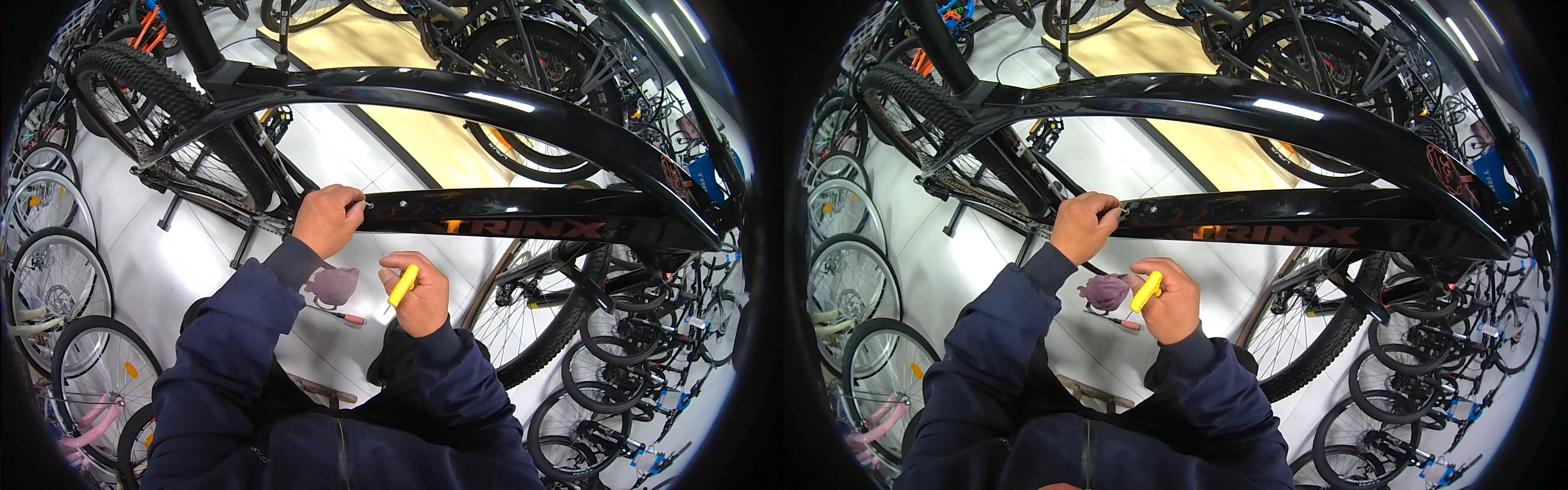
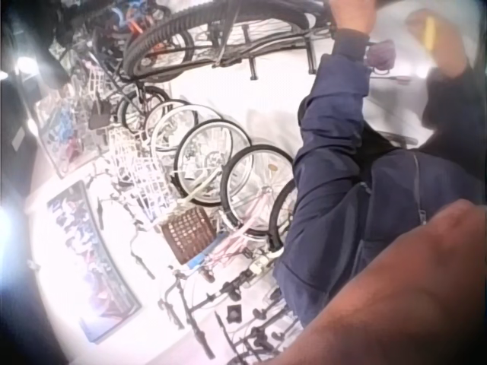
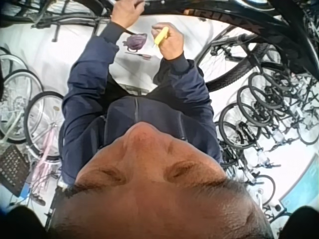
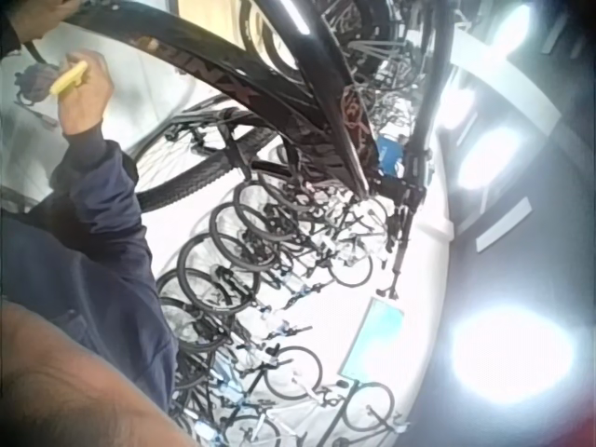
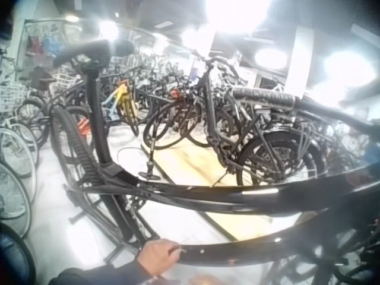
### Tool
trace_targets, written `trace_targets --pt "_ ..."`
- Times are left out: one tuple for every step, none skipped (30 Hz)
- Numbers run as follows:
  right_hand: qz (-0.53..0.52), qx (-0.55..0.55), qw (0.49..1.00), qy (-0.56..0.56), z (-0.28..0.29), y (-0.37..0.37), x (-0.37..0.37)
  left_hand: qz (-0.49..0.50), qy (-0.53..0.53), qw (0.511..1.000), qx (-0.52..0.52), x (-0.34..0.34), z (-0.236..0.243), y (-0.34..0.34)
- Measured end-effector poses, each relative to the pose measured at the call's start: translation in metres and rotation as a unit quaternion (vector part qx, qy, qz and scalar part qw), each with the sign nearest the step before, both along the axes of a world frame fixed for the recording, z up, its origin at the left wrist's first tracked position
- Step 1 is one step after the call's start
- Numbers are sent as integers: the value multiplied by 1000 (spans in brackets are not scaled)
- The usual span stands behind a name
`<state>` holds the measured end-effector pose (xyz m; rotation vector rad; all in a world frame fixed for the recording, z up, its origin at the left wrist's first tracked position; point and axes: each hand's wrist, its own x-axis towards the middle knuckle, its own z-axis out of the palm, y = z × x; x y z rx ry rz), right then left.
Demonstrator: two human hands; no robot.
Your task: The person uses a yellow-handled screwdriver to tighten screws on the down tube of a black bicycle frame. They repeatedly insert the screwdriver, turn it clockwise, and reposition to work on different fasteners along the frame.
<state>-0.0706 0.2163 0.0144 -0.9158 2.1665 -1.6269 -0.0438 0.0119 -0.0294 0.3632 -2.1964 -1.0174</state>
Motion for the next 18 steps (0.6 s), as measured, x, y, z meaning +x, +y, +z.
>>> trace_targets --pt "1 1 1000 -14 1 0 1 -5 5 1000 -11 0 0 0" --pt "2 1 1000 -13 1 0 1 -10 9 1000 -21 1 -1 -1" --pt "3 2 1000 -11 2 0 1 -9 13 998 -54 1 -2 -1" --pt "6 1 1000 -5 2 0 1 -7 15 996 -86 0 -2 -2" --pt "5 1 1000 -12 2 0 1 -5 15 993 -117 0 -3 -3" --pt "5 -1 1000 -13 2 0 2 -7 24 991 -130 0 -4 -3" --pt "6 -3 1000 -15 1 0 1 -7 29 989 -143 -1 -4 -3" --pt "7 -1 1000 -11 1 0 1 -7 33 987 -156 -1 -4 -2" --pt "8 2 1000 -7 1 0 1 -10 33 987 -157 -1 -4 -2" --pt "9 4 1000 -3 1 0 1 -12 32 987 -158 -1 -4 -2" --pt "7 2 1000 0 1 0 1 -14 32 987 -159 -1 -4 -1" --pt "6 1 1000 2 1 0 1 -23 25 991 -131 -1 -2 -2" --pt "5 0 1000 7 1 0 1 -32 18 994 -103 -1 -1 -4" --pt "7 1 1000 2 1 0 1 -41 0 997 -70 -1 1 -5" --pt "9 3 1000 0 2 1 1 -45 -19 999 5 -1 2 -5" --pt "12 4 1000 3 2 1 1 -48 -49 994 86 0 4 -5" --pt "12 3 1000 0 2 0 1 -52 -74 982 165 1 5 -5" --pt "12 1 1000 3 2 0 1 -56 -91 966 234 -1 6 -6"
